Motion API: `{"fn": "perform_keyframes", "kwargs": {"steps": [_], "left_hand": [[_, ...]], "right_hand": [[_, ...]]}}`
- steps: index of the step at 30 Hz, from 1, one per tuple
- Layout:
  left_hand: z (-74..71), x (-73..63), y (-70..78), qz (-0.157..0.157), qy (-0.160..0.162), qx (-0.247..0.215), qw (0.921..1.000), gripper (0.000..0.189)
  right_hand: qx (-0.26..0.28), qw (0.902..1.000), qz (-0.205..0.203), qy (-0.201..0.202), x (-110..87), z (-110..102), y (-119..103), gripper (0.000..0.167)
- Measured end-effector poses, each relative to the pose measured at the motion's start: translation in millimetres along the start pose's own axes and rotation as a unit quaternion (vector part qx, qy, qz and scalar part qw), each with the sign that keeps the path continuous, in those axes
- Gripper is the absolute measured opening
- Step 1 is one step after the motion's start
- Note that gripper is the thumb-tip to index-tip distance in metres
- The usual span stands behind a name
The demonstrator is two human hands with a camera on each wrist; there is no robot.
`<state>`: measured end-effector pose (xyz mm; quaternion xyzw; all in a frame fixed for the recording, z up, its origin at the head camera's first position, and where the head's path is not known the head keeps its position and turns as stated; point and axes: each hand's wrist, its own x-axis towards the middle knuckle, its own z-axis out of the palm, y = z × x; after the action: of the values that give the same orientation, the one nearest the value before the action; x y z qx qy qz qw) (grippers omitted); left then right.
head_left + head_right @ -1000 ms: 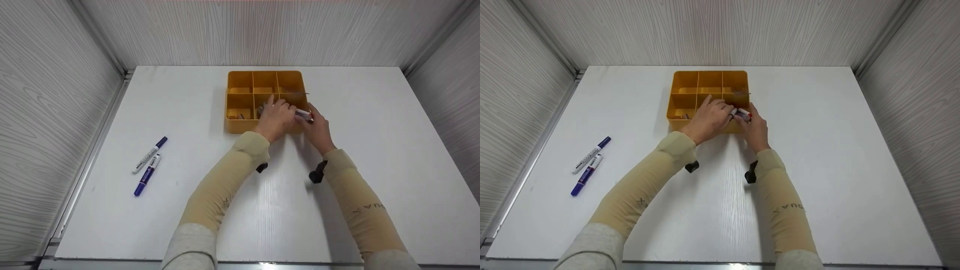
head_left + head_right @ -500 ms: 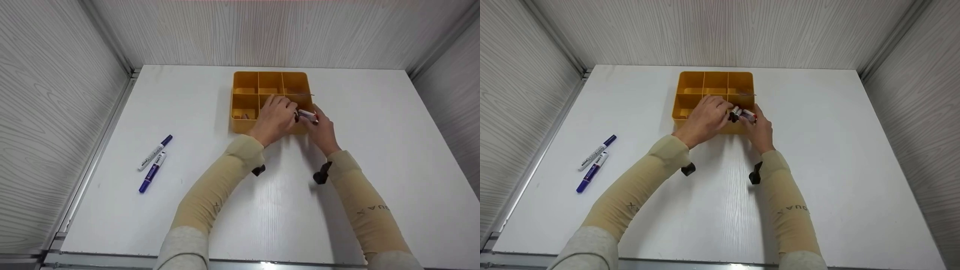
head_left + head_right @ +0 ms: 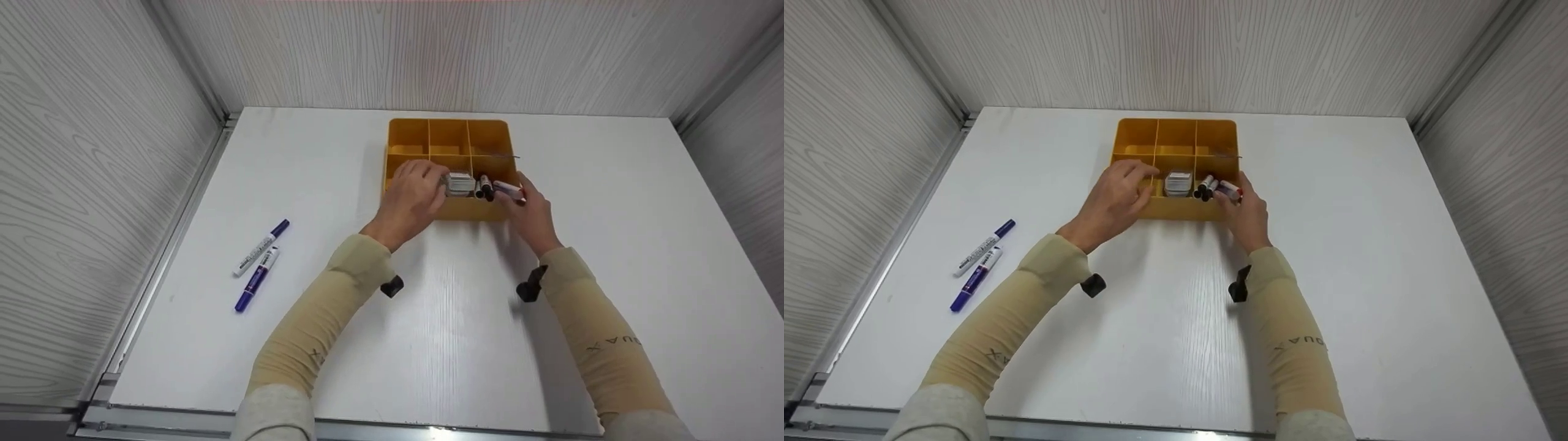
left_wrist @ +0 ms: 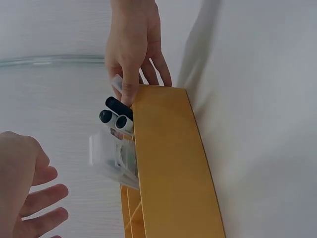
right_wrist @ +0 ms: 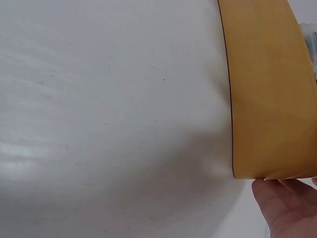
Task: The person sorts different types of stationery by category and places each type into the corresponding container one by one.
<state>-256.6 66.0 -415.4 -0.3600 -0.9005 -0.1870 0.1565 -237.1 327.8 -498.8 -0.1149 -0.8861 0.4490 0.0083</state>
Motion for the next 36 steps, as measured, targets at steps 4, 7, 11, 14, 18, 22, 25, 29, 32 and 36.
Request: {"fn": "perform_keyframes", "kwargs": {"steps": [4, 7, 11, 14, 18, 22, 25, 29, 32, 36], "left_hand": [[-2.8, -14.1, -13.0, -0.019, 0.021, -0.007, 0.9996, 0.026], [-6.4, -25.2, -23.0, -0.041, 0.017, -0.014, 0.9989, 0.026], [-12.6, -40.4, -37.1, -0.081, 0.005, -0.037, 0.9960, 0.027], [-18.7, -52.6, -47.5, -0.123, -0.005, -0.057, 0.9907, 0.029], [-26.3, -70.4, -62.0, -0.172, -0.016, -0.077, 0.9820, 0.030], [-33.3, -90.1, -78.3, -0.193, -0.007, -0.089, 0.9770, 0.028], [-38.4, -104.1, -89.7, -0.195, -0.001, -0.081, 0.9773, 0.027], [-44.8, -121.7, -102.5, -0.197, -0.007, -0.051, 0.9790, 0.026], [-48.5, -133.9, -110.4, -0.211, -0.018, -0.027, 0.9770, 0.025], [-51.7, -146.7, -119.9, -0.230, -0.041, 0.008, 0.9724, 0.025]], "right_hand": [[-0.001, 0.9999, 0.010, -0.005, -0.1, 0, -1, 0.088], [0.001, 0.9999, 0.014, -0.006, 0.0, 0, -1, 0.089], [0.004, 0.9998, 0.019, -0.008, 0.7, -1, -2, 0.091], [0.005, 0.9997, 0.023, -0.009, 1.4, -2, -2, 0.091], [0.010, 0.9998, 0.019, -0.004, 0.9, -3, -2, 0.088], [0.013, 0.9999, 0.001, 0.003, -0.5, -1, 0, 0.085], [0.011, 0.9999, 0.002, 0.002, -1.2, -1, 0, 0.085], [0.011, 0.9999, 0.004, 0.002, -1.5, -2, -1, 0.086], [0.013, 0.9999, 0.008, -0.001, -1.9, -2, -2, 0.086], [0.017, 0.9996, 0.021, -0.006, -2.8, -2, -3, 0.087]]}}
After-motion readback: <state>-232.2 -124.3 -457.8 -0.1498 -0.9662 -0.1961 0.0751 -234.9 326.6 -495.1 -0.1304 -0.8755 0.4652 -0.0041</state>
